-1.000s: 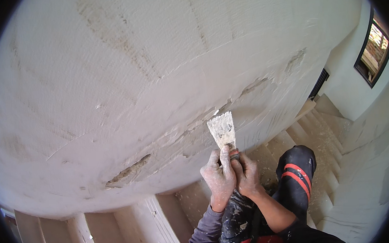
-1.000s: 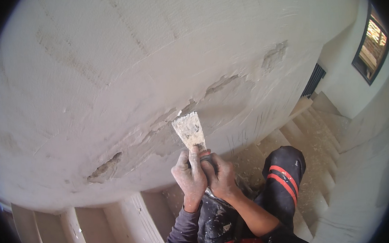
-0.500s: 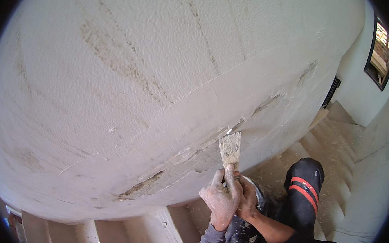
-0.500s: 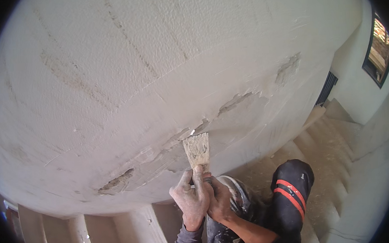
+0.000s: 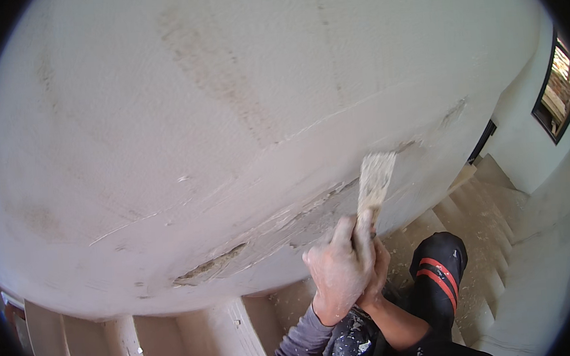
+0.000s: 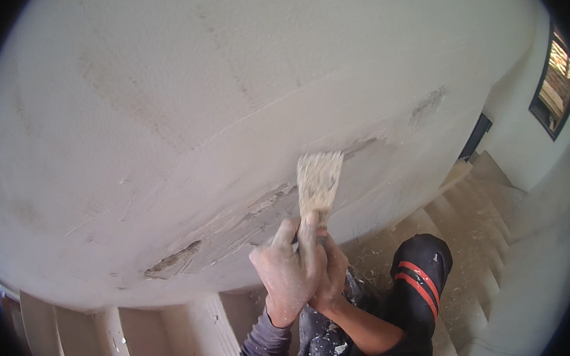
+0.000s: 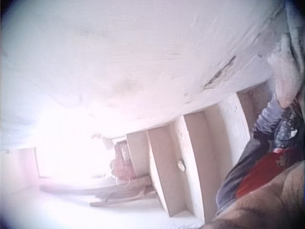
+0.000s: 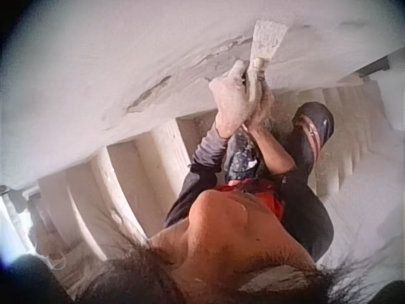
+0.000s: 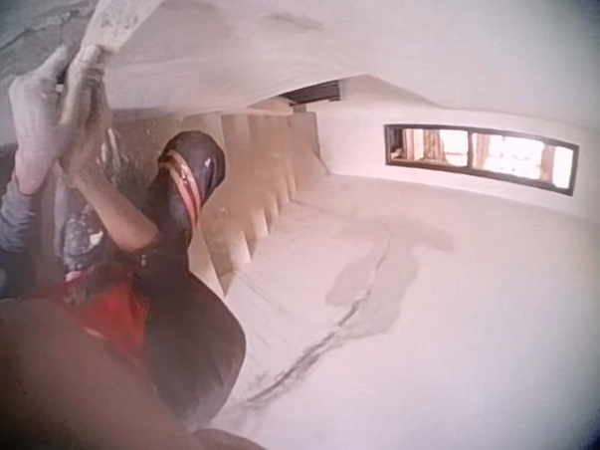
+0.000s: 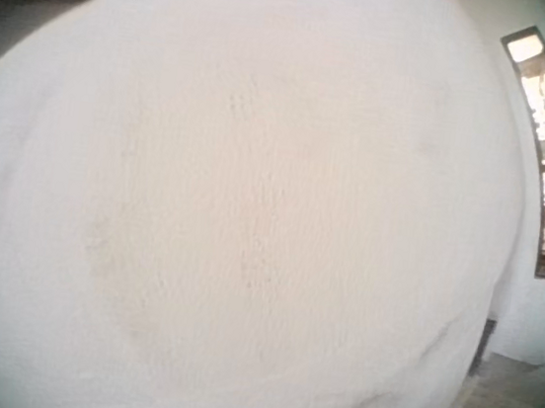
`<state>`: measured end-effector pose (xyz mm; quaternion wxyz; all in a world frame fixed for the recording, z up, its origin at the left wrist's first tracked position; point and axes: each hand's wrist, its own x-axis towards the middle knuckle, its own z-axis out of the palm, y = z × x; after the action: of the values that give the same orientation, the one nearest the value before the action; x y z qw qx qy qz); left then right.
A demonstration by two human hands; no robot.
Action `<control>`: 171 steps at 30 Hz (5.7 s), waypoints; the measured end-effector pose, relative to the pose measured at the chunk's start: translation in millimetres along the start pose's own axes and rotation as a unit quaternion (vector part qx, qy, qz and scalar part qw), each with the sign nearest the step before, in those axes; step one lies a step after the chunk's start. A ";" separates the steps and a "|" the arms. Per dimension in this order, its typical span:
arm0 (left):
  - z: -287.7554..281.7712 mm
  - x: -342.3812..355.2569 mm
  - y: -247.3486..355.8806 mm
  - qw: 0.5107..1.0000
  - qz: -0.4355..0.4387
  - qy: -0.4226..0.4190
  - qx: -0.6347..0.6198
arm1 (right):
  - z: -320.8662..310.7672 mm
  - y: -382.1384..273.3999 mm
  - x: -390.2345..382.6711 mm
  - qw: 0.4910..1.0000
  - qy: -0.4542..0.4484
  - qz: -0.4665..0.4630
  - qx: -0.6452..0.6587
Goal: The person uses a trowel to apply and smooth plaster onto a damaged section of a curved wall in a stairwell. They repeatedly scrape and spread the material to fill a long horizontal crack, working from a seated position on the stairs.
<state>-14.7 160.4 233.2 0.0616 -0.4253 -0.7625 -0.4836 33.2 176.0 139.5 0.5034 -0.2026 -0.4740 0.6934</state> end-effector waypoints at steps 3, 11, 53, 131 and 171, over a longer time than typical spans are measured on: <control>18.3 -34.2 -31.7 0.997 -0.068 0.003 -0.041 | -23.5 10.0 -10.2 0.996 -0.048 0.012 -0.076; 30.2 -47.8 -51.9 0.989 -0.126 0.004 -0.079 | -32.8 20.5 -12.1 0.989 -0.051 0.017 -0.139; -43.5 -6.6 -24.5 0.969 0.031 -0.073 0.235 | 59.5 70.4 -38.3 0.963 0.061 0.136 0.226; -2.5 -39.1 -46.6 0.994 -0.098 0.024 0.036 | -11.4 12.9 -25.0 0.988 -0.103 0.084 -0.084; -29.3 -28.7 -24.0 0.998 -0.044 -0.023 0.045 | 6.9 -10.0 -38.7 0.994 -0.061 0.074 -0.059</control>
<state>-22.9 116.3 217.6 0.0415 -0.3991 -0.8027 -0.4412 49.0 138.8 143.7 0.4086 -0.2238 -0.5274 0.7105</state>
